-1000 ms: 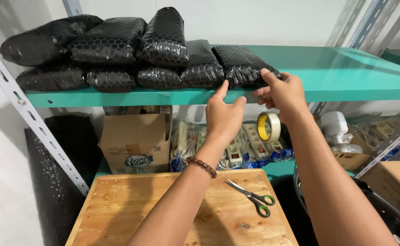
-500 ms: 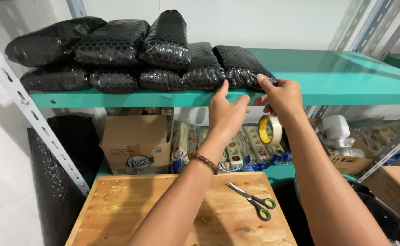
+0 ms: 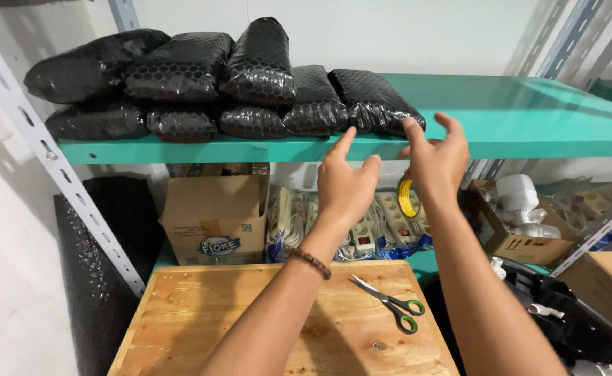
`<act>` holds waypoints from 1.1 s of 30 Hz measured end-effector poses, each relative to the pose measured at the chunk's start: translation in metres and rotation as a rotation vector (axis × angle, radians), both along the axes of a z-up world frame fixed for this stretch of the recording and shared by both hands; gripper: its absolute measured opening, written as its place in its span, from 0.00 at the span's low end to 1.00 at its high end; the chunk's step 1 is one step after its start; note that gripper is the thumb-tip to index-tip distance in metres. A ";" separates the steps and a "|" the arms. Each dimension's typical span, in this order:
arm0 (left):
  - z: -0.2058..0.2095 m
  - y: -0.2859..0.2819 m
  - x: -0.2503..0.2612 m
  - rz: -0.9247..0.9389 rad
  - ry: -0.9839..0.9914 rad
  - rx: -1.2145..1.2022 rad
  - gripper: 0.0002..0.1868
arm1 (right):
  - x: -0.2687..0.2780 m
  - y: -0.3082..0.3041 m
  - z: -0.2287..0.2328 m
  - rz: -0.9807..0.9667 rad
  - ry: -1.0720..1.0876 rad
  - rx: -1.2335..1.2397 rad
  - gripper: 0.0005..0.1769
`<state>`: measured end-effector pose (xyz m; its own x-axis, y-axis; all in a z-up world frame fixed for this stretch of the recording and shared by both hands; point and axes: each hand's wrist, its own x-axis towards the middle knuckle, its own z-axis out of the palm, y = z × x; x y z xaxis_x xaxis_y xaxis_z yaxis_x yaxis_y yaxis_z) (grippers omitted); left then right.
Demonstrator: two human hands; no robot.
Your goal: The person wraps multiple power strips in black bubble wrap, securing them with tape, and then uses a larger sheet of bubble wrap to cover a bundle on a lower shelf, using scissors to cut tape.
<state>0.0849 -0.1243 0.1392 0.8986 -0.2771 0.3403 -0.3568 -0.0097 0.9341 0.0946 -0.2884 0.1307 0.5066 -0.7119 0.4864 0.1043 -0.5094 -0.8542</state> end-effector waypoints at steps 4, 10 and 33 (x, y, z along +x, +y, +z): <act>-0.025 0.005 -0.006 0.031 -0.086 -0.053 0.32 | -0.015 0.028 -0.039 -0.010 -0.314 -0.194 0.21; -0.116 0.022 0.003 0.083 -0.246 -0.108 0.20 | -0.031 0.088 -0.128 0.227 -0.193 -0.065 0.06; -0.290 0.172 0.001 0.267 0.234 0.151 0.08 | -0.045 0.203 -0.255 0.613 0.659 -0.016 0.10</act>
